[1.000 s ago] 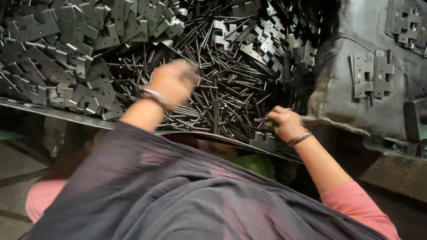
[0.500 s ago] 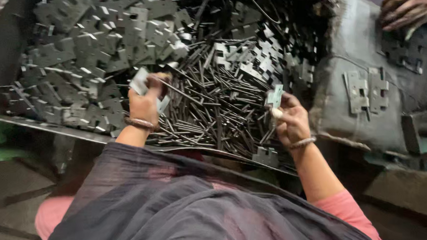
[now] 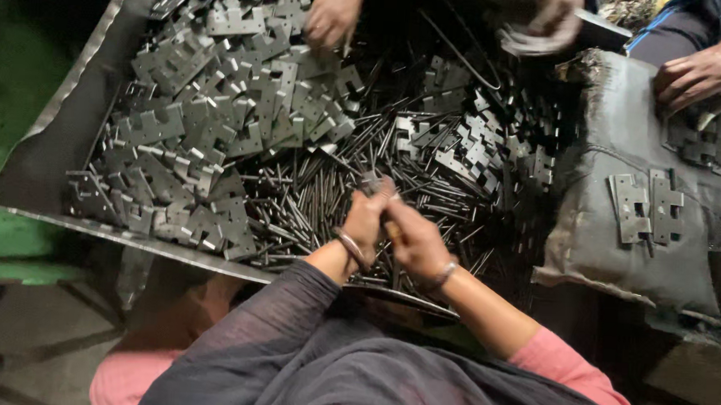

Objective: The person sorts through a bin of metal hinge components and long pins, picking up individual pieces by hand and grouping them. They use both hands to select specific metal plates from a large pile of hardware.

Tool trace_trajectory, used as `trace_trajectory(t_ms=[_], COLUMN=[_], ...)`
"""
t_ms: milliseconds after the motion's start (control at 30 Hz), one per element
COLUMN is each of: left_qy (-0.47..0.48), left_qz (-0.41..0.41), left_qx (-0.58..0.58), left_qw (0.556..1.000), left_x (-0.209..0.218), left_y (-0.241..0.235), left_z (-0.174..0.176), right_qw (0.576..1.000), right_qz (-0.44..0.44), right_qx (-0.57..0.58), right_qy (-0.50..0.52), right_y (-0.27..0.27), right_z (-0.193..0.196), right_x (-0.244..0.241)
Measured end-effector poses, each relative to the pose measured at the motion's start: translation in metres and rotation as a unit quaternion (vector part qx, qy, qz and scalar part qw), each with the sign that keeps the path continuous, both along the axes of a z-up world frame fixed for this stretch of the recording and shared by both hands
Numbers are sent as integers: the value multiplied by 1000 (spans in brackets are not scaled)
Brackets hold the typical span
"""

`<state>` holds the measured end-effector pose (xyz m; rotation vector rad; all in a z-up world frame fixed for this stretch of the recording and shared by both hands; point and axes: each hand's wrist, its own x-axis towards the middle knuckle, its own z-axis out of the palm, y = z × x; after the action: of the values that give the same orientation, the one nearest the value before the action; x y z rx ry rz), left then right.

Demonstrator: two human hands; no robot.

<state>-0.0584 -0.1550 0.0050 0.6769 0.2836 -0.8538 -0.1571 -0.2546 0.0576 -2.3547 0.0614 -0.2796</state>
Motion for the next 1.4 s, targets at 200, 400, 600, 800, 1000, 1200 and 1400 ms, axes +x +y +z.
trace_trajectory(t_ms=[200,400,600,800,1000,1200,1400], left_qy=[-560,-654,-541,-601,-602,-443,-142], left_qz=[-188,-93,-183,-177,-108,-20,183], left_qx=[639,694,769,674,454,162,-249], left_qw=[493,286,286,393,647,881,940], left_x=[101,164,172,133,37,26,73], left_y=[27,80,63,105,132,141,175], left_z=[53,-40,-59,-2,9,18,38], right_qw=[842,806,870,958,925,850,823], right_qz=[-213,-445,-362,-108,82,74,128], right_qx=[471,-381,-333,-261,-194,-222,-157], right_qy=[-156,-86,48,-52,317,472,531], right_y=[-166,-361,-367,-202,-152,-179,-166], right_z=[32,56,67,99,-38,-145,-131], right_x=[-57,-167,-178,-170,-145,-164,-166])
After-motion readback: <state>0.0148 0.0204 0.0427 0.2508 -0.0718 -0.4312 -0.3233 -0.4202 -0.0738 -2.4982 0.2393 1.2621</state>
